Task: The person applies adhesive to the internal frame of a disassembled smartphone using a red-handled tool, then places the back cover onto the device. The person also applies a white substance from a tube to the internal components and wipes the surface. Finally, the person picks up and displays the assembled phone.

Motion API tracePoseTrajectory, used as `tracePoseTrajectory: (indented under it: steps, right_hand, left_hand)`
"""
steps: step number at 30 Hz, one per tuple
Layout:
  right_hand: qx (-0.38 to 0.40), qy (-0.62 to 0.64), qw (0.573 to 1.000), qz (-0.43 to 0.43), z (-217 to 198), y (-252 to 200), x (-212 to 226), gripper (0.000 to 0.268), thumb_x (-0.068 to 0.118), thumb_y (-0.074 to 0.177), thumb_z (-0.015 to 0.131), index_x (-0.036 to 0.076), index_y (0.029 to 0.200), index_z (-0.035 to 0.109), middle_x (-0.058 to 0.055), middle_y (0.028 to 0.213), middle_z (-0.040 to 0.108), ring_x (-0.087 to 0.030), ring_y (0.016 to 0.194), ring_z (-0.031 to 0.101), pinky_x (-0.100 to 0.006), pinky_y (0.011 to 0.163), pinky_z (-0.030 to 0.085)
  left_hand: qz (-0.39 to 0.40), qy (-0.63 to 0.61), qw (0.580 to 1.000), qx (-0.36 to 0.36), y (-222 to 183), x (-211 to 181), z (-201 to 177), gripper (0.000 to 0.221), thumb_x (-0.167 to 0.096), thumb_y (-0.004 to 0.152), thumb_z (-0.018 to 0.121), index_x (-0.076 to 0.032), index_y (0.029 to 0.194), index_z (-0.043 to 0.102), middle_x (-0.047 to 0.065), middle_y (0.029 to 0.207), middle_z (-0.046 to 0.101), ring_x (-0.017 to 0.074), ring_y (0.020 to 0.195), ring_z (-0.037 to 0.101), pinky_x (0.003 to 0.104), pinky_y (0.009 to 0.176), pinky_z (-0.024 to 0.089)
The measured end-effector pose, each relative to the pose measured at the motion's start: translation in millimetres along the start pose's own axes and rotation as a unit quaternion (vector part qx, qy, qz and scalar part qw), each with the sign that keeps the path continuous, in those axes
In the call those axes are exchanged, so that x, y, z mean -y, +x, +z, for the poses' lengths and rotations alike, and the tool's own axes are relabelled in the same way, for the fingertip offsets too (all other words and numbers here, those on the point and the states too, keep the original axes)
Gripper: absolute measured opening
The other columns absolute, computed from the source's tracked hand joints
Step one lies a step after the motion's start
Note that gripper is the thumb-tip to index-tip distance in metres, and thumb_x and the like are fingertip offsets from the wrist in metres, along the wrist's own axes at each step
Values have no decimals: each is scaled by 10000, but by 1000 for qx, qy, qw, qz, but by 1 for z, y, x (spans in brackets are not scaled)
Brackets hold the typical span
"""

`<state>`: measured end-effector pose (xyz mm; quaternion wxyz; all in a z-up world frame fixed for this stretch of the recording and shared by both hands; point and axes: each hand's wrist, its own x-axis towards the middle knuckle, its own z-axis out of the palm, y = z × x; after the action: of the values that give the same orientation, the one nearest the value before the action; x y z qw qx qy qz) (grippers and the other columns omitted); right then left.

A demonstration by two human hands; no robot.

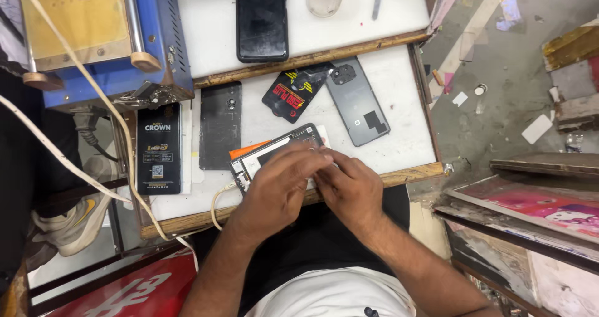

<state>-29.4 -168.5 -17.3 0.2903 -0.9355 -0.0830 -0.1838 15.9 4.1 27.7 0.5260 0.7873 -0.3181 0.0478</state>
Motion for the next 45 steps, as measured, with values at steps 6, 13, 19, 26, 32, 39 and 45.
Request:
tracePoseTrajectory:
  steps: [6,13,19,26,32,39,45]
  right_hand:
    - [41,93,993,52,-4,-3,-13,235,110,816,802,73,1041,747,-81,1206,742,-207,750,719,-311,637,575]
    - [-24,-25,991,131,-63,29,-88,161,106,954,760,108,1114,778,-101,1017,769,-225,734,716,-330,616,530]
    - [81,-152,980,101,-74,58,-105,191,232,951,710,171,1109,798,-50,1069,750,-300,792,712,-430,666,550]
    - [147,-237,960,28,-71,72,-112,138,243,956,672,228,1025,791,22,1021,742,-265,813,718,-411,666,563]
    - [198,-269,942,-30,-77,87,-111,142,271,975,657,194,1007,772,10,967,736,-242,844,727,-403,648,565]
    - [160,-196,967,5,-54,109,-95,239,342,931,698,151,1051,779,-55,980,737,-302,793,713,-446,652,563]
    - [173,-241,955,9,-37,114,-97,188,270,1000,642,98,1013,719,-77,955,690,-292,749,707,-429,627,570]
  left_hand:
    - [-6,25,1000,5,-2,-5,-1,544,120,849,641,-168,1311,629,127,1122,686,326,1047,690,416,892,588]
    - [13,9,1000,9,-10,1,0,596,150,821,649,-161,1327,607,141,1158,688,332,1121,683,424,977,570]
    - [-8,18,999,36,-6,-2,8,523,96,873,693,-153,1329,628,128,1188,699,305,1169,698,467,1102,540]
    - [-18,4,999,37,-4,-4,5,538,122,904,611,-184,1346,616,76,1223,712,278,1207,714,480,1199,537]
    - [-167,1,985,53,-2,-3,10,393,-17,956,666,-244,1276,695,58,1071,715,276,985,741,399,877,618]
    - [-10,52,999,-4,-4,-3,11,472,101,885,698,-157,1278,661,126,1106,664,315,1108,682,414,928,589]
    - [13,94,995,-26,-5,-2,9,456,-1,878,781,-110,1291,621,160,1106,691,341,1032,708,429,886,590]
